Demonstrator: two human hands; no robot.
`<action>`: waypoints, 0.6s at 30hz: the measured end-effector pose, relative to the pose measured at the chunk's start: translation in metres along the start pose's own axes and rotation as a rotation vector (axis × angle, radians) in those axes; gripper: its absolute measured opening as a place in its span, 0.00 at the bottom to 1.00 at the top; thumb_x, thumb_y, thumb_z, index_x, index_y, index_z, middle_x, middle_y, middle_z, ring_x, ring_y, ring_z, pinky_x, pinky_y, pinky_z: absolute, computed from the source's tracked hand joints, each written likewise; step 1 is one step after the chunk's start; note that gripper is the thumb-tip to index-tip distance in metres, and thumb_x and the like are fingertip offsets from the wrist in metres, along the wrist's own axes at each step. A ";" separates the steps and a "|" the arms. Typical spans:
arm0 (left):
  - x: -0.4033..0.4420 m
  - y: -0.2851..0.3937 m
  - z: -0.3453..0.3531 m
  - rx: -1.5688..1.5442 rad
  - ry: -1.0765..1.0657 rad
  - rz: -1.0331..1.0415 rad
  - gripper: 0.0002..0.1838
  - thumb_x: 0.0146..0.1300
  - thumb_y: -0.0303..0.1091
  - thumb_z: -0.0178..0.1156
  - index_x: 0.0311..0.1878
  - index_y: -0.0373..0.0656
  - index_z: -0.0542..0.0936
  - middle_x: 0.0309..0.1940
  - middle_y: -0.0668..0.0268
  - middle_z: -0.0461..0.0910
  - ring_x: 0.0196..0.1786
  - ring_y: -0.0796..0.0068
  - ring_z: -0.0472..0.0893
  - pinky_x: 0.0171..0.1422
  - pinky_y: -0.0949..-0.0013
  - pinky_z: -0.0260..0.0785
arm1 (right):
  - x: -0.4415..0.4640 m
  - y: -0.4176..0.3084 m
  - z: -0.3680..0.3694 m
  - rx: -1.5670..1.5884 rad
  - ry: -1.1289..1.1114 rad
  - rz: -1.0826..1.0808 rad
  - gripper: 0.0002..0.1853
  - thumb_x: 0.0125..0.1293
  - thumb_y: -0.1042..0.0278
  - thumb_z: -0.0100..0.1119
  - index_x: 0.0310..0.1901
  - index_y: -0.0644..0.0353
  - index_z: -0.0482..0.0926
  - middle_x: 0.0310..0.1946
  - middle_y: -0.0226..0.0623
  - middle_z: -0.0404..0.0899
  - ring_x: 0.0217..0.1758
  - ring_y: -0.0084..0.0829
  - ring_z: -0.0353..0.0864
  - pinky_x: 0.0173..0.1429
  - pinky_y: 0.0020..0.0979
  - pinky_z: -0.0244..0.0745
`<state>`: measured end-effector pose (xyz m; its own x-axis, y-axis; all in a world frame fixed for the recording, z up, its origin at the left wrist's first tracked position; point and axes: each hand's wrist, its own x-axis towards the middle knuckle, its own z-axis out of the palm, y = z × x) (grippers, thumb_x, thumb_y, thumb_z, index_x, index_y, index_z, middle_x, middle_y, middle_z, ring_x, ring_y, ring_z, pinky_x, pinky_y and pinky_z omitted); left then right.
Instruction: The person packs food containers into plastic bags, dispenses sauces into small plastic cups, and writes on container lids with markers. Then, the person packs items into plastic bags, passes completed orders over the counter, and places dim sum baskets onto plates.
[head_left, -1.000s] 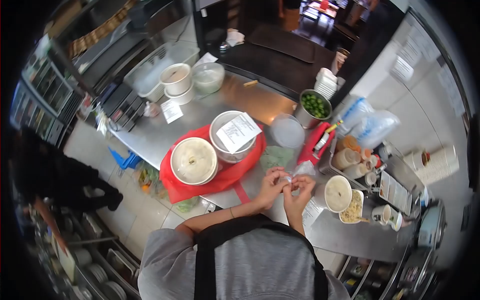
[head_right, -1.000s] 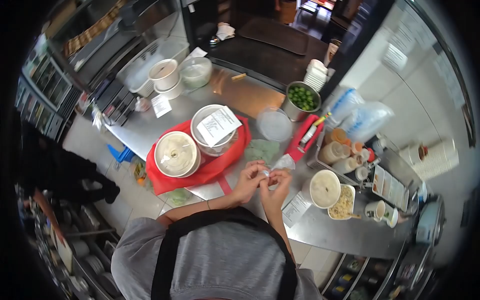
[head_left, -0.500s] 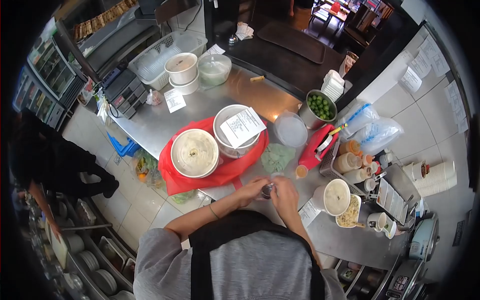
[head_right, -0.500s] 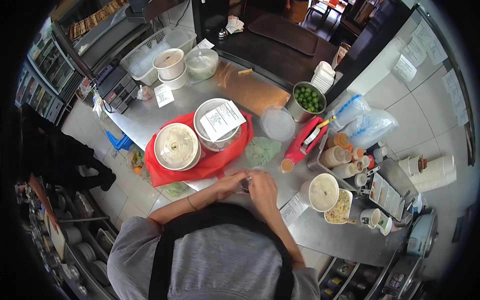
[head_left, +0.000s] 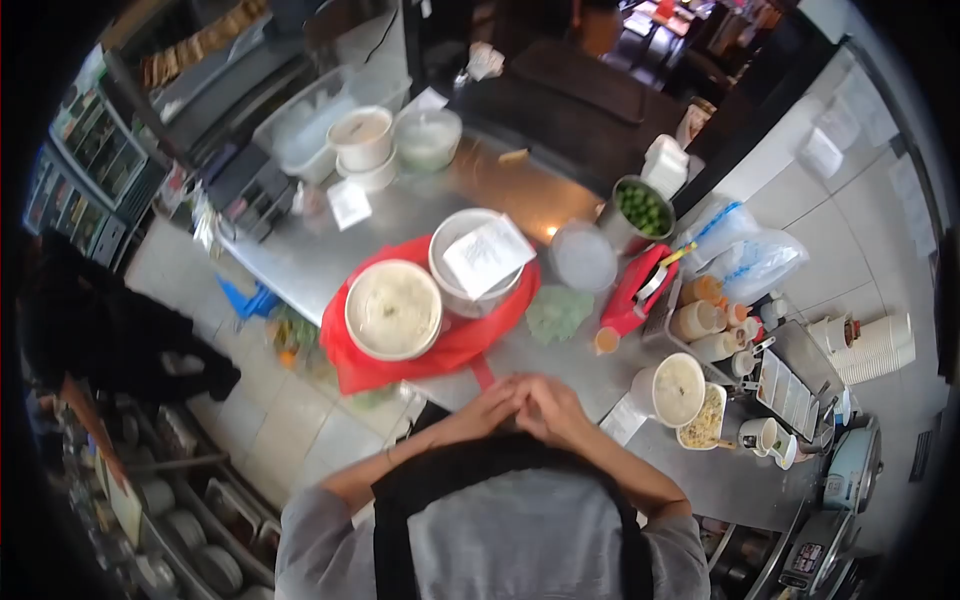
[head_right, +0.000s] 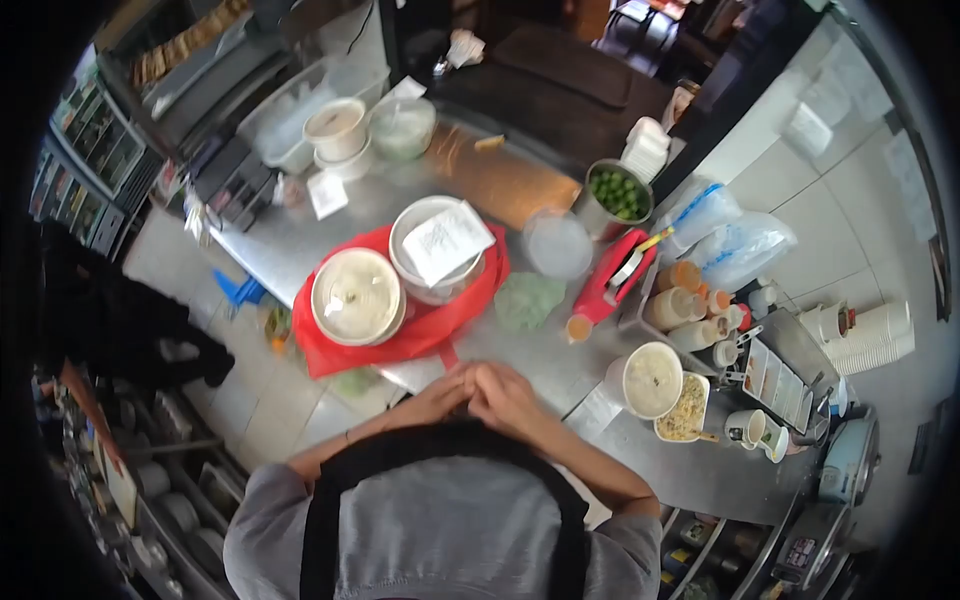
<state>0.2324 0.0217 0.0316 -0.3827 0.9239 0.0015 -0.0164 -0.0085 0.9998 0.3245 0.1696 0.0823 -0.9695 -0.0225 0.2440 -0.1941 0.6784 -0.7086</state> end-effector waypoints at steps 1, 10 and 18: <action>0.004 0.006 -0.005 -0.021 -0.114 0.005 0.18 0.68 0.38 0.47 0.57 0.37 0.67 0.56 0.55 0.63 0.61 0.64 0.63 0.63 0.68 0.55 | -0.001 0.003 -0.002 0.066 0.003 0.025 0.12 0.48 0.80 0.59 0.35 0.59 0.69 0.32 0.39 0.75 0.33 0.39 0.76 0.36 0.33 0.73; 0.007 0.000 -0.019 0.142 -0.203 0.125 0.16 0.68 0.40 0.46 0.52 0.43 0.73 0.57 0.53 0.63 0.61 0.60 0.63 0.64 0.61 0.54 | 0.015 -0.019 -0.040 0.258 -0.064 0.125 0.09 0.48 0.81 0.59 0.30 0.62 0.69 0.26 0.33 0.66 0.27 0.27 0.69 0.30 0.25 0.66; -0.012 -0.043 -0.047 1.557 0.052 0.006 0.13 0.56 0.36 0.53 0.42 0.44 0.78 0.60 0.53 0.64 0.61 0.57 0.65 0.63 0.46 0.56 | 0.066 0.006 0.003 0.189 0.112 0.040 0.05 0.50 0.80 0.57 0.31 0.64 0.74 0.30 0.36 0.67 0.30 0.29 0.72 0.34 0.27 0.68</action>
<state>0.1940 -0.0071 -0.0126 -0.4100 0.9113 0.0382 0.9120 0.4090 0.0321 0.2588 0.1699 0.0919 -0.9564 0.0910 0.2775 -0.1902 0.5268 -0.8284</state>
